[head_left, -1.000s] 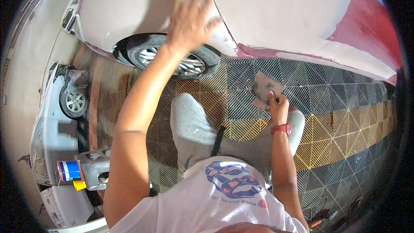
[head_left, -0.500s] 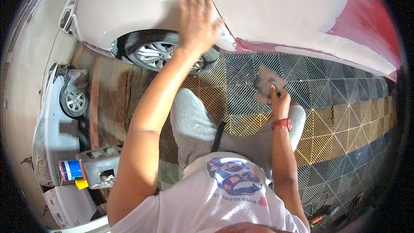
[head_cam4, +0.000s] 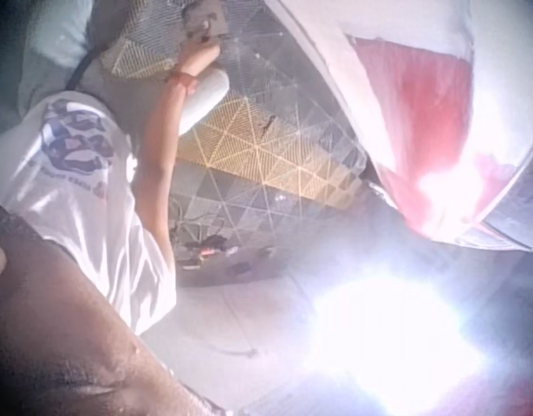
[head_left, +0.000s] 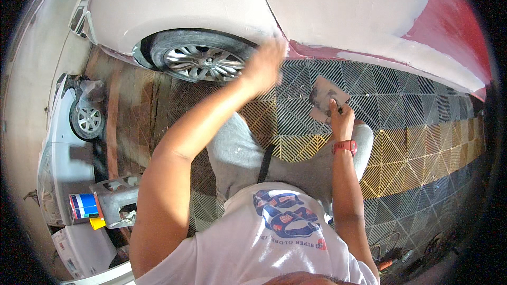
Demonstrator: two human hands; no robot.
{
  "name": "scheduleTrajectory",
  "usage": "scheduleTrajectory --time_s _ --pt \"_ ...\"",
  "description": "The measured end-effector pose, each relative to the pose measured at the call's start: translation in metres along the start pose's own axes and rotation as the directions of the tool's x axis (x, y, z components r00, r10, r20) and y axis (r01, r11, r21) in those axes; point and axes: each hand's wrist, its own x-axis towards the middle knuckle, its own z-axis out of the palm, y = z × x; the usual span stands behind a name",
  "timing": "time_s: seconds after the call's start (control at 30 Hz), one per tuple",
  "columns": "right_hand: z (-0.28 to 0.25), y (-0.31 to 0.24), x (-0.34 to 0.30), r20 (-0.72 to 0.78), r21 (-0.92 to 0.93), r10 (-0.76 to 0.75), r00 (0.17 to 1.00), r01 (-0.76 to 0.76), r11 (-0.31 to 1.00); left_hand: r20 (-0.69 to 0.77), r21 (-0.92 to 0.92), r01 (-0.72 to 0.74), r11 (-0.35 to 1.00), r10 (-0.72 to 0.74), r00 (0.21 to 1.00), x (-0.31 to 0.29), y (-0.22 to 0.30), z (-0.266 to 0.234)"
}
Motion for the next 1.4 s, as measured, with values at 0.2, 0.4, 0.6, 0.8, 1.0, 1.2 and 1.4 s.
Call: scheduleTrajectory --time_s 0.2,0.4,0.6,0.8,1.0,1.2,1.4 --pt "0.001 -0.024 -0.011 -0.054 0.301 -0.173 0.983 0.182 0.936 0.407 -0.862 0.395 0.317 -0.030 0.913 -0.077 0.070 0.039" --pt "0.025 -0.114 -0.038 0.255 0.154 -0.360 0.897 0.330 0.931 0.498 -0.726 0.124 -0.676 -0.394 0.772 -0.104 0.060 0.010" --pt "0.050 -0.157 0.007 -0.108 0.690 -0.204 0.973 0.221 0.689 0.515 -0.640 -0.167 -0.750 -0.580 0.631 -0.185 0.004 0.034" --pt "0.081 -0.203 0.024 0.304 0.947 0.067 0.950 -0.294 -0.131 0.589 -0.598 -0.300 -0.743 -0.661 0.465 -0.230 -0.001 0.088" --pt "0.099 -0.210 0.035 0.315 0.931 0.194 0.929 -0.263 -0.253 0.534 -0.629 -0.307 -0.714 -0.684 0.497 -0.235 -0.001 0.085" --pt "0.090 -0.230 0.036 0.406 0.896 0.259 0.876 -0.327 -0.299 0.508 -0.631 -0.329 -0.703 -0.695 0.509 -0.244 -0.001 0.084" --pt "0.079 -0.272 0.043 0.332 0.922 0.191 0.924 -0.274 -0.275 0.588 -0.635 -0.297 -0.713 -0.696 0.413 -0.245 -0.002 0.079"
